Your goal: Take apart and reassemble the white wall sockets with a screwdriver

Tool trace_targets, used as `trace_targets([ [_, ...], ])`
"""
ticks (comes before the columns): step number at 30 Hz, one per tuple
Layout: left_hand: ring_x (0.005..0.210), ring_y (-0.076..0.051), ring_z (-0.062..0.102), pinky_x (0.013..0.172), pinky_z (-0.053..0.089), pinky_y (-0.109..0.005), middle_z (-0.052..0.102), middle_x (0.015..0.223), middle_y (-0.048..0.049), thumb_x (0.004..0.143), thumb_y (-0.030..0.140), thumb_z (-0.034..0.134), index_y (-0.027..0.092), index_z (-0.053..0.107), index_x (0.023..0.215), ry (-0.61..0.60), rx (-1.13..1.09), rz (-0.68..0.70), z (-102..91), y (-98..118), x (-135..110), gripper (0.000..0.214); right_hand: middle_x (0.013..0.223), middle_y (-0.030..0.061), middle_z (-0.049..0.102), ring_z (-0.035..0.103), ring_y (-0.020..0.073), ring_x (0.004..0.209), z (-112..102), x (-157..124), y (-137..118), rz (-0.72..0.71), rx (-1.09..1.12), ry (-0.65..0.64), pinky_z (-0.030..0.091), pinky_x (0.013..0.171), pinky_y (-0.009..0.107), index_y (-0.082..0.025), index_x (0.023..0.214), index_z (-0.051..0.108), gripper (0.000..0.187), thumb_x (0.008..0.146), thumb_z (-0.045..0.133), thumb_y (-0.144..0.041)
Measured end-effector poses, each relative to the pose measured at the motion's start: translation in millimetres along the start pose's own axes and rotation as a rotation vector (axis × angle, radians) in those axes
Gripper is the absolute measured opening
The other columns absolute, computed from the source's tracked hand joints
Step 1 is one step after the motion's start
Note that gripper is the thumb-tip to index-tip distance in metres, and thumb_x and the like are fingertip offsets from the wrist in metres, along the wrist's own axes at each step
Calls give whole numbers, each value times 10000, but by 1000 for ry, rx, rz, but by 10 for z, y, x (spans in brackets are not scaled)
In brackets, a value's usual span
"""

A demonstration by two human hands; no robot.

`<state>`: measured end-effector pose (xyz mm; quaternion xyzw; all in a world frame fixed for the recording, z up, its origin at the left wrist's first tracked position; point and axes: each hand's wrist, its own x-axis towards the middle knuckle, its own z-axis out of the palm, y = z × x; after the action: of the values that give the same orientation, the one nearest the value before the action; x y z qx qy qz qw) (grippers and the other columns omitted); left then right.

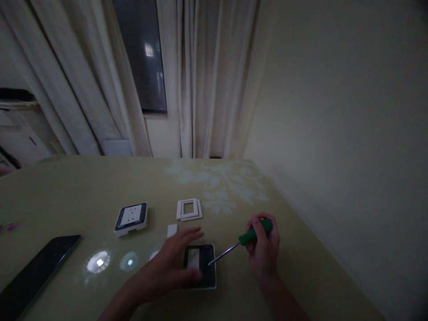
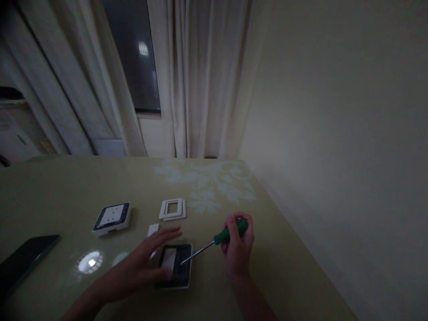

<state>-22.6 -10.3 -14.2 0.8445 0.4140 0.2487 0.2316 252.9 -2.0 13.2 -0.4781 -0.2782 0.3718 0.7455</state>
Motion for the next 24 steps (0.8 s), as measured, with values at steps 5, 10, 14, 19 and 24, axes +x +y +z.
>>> trace_targets([
  [5,1421,-461,619,1121,538,-688,568,1633,-161,788,653,895,404,461,1649,-86,123,-133,143,191,-108,996,622,-103,606,384,49,335,-12,53,14,-31,-5,1,285,280,132,-251,967,555,513,760,905,-563],
  [10,1305,-386,727,1010,645,-500,538,1652,-163,959,598,720,357,378,1693,30,190,-194,246,102,-80,845,627,-99,610,378,48,340,-26,80,-9,-68,-21,3,283,280,131,-250,971,558,476,787,890,-536],
  [14,1156,-389,774,944,653,-500,753,1358,-163,836,566,853,252,581,1508,-7,248,-182,209,173,-22,790,640,-90,617,399,52,342,-53,99,-34,-108,-34,-5,292,280,135,-244,974,563,454,807,884,-517],
  [19,858,-353,732,778,614,-528,720,907,-123,1063,621,482,215,658,871,78,350,-235,162,323,4,483,638,-85,628,399,60,350,-74,110,-27,-182,-50,-6,292,283,142,-241,981,570,405,844,865,-482],
  [24,1225,-361,661,1036,572,-541,687,1384,-151,991,651,640,251,583,1397,68,114,62,401,349,-13,573,616,-80,598,532,95,492,-136,201,-60,-338,-54,28,428,420,155,-230,946,595,327,848,866,-385],
])
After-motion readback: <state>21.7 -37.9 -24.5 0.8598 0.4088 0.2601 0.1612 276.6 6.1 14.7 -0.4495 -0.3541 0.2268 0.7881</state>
